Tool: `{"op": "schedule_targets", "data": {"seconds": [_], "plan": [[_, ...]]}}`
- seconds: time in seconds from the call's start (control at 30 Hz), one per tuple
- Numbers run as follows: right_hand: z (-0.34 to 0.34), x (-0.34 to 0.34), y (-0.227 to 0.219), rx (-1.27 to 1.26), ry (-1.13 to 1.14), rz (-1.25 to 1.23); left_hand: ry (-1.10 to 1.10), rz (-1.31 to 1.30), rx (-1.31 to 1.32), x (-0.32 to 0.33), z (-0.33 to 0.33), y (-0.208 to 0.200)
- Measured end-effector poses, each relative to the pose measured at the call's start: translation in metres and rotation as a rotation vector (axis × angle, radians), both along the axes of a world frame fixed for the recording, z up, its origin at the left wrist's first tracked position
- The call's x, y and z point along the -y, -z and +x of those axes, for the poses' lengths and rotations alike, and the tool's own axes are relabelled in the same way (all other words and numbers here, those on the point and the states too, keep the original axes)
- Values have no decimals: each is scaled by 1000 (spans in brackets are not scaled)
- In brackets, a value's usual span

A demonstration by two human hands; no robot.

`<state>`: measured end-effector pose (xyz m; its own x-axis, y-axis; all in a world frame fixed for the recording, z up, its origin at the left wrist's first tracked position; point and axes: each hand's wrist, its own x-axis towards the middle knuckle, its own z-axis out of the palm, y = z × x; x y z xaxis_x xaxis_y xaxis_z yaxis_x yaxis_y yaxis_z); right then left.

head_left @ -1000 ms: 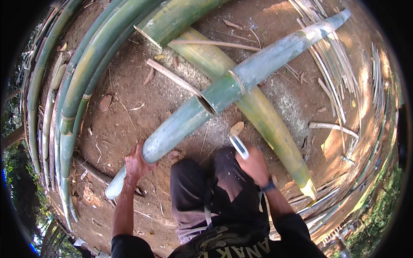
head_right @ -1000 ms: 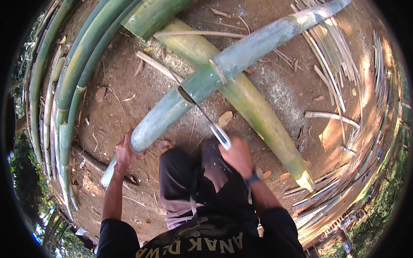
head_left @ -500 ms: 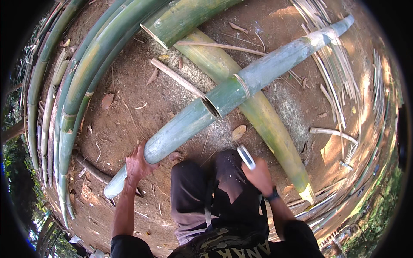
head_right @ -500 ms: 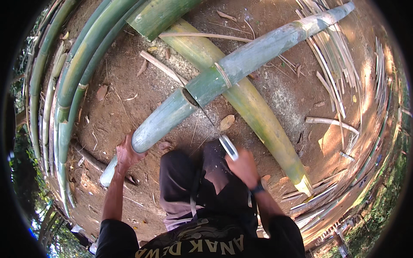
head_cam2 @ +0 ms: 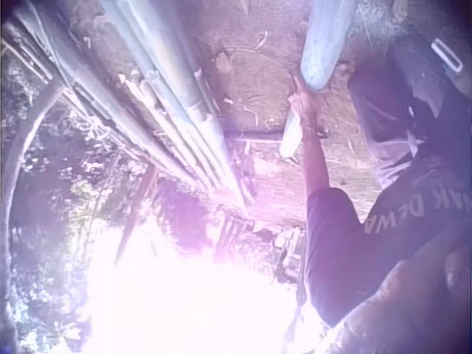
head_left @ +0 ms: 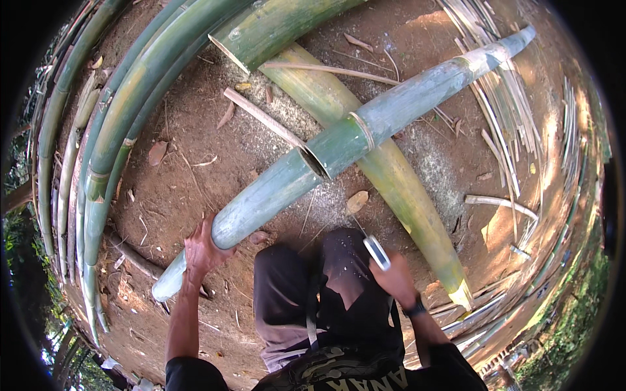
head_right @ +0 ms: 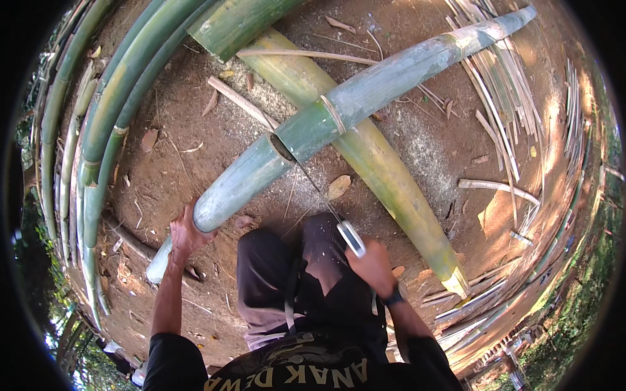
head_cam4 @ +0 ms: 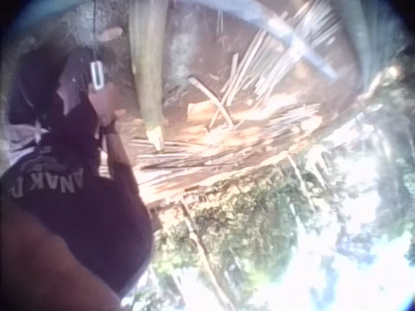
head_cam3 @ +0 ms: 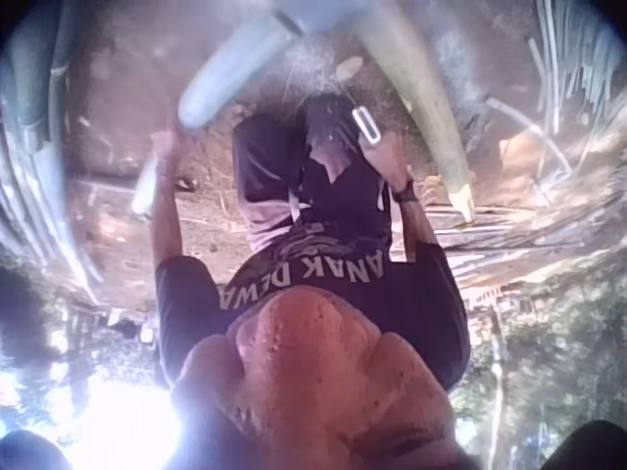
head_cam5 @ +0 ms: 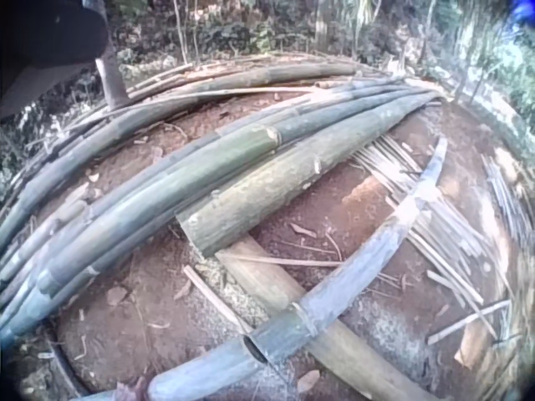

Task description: The person selects a long bamboo pole from a pile and positions it on a support. Using a hand saw, they cut the bamboo pole into a shorter segment. The person then lifts the cut piece and moves it to a different location.

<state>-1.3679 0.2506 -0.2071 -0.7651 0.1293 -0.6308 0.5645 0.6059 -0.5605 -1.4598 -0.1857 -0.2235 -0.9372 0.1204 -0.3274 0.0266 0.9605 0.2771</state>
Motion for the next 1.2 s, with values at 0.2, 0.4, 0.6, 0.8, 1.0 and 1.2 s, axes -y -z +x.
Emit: {"op": "schedule_targets", "data": {"seconds": [0.2, 0.4, 0.6, 0.8, 1.0, 1.2], "plan": [[-21, 8, -3, 17, -59, 68, 17, 48, -40, -1, 1, 1], [-76, 37, 25, -71, -45, -58, 24, 22, 27, 0, 1, -3], [36, -23, -44, 26, -21, -80, 2, -8, 28, 4, 4, -2], [-108, 47, 49, -119, -70, -116, 12, 22, -25, -8, -9, 0], [31, -23, -35, -65, -29, -52, -19, 32, 23, 10, 0, 1], [-104, 46, 43, -15, -39, -65, -5, 17, 33, -9, -10, -5]]}}
